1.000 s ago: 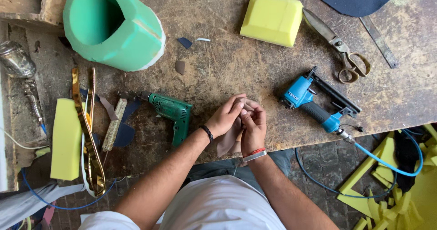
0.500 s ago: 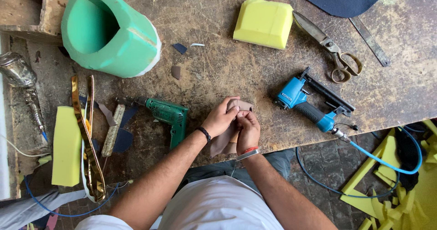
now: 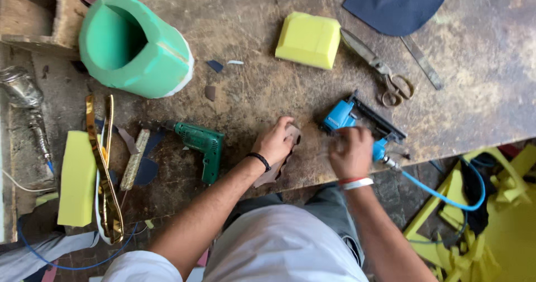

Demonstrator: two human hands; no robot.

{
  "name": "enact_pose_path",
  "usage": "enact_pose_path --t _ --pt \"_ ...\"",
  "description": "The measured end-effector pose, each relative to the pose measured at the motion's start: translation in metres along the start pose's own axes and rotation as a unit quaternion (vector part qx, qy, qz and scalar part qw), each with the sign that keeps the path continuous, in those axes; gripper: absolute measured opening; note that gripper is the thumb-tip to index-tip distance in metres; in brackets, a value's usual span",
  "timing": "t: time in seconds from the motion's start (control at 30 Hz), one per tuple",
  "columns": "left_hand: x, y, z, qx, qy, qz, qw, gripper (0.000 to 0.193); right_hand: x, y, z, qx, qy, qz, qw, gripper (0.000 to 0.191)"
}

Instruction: The person picks up a yellow foam block and a piece of brown fabric from a sofa, carries them to a workbench, and wraps the fabric around the foam block. They fold the fabric edges over the block, trim excess fabric with scissors, and use a pneumatic nail gun to staple the fabric to the block, repositioning and pressing the block between staples.

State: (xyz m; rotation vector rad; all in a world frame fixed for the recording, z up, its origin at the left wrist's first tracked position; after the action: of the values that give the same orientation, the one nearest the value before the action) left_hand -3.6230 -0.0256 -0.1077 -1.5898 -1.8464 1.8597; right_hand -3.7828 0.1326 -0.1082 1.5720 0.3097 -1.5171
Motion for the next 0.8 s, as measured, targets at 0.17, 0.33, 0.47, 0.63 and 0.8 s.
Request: enact_pose_path --t 0.17,0.33,0.47,0.63,0.8 --pt "-0.033 -0.002 0.041 -0.133 0.004 -0.030 0.991 0.061 0.012 -0.035 0.037 -0.012 0.128 -0.071 0.989 0.083" --pt "-0.026 0.003 0.050 -0.053 -0.023 0.040 0.998 0.065 0.012 -0.033 0.065 0.008 0.227 -0.022 0.974 0.074" --pt "-0.023 0.006 0.050 -0.026 -0.036 0.039 0.998 0.065 -0.011 -0.008 0.057 0.012 0.254 0.096 0.962 0.043" --pt "-0.025 0.002 0.050 -0.083 -0.017 0.025 0.996 0.074 0.000 0.032 0.049 0.190 0.346 0.278 0.876 0.032" --pt "-0.028 -0.005 0.046 0.045 -0.080 0.051 0.995 0.068 0.005 0.038 0.051 0.165 0.355 0.240 0.888 0.032"
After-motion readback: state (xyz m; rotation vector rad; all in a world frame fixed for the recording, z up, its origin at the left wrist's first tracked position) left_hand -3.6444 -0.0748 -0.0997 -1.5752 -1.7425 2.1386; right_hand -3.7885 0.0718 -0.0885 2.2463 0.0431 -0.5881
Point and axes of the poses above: each hand's wrist, its own z-axis towards the middle knuckle, its own x-axis out of the palm, y = z × x, the point moved 3 cm from there along z, towards the middle knuckle, and after that the axes turned 14 degrees about -z, right-handed, at the moved point
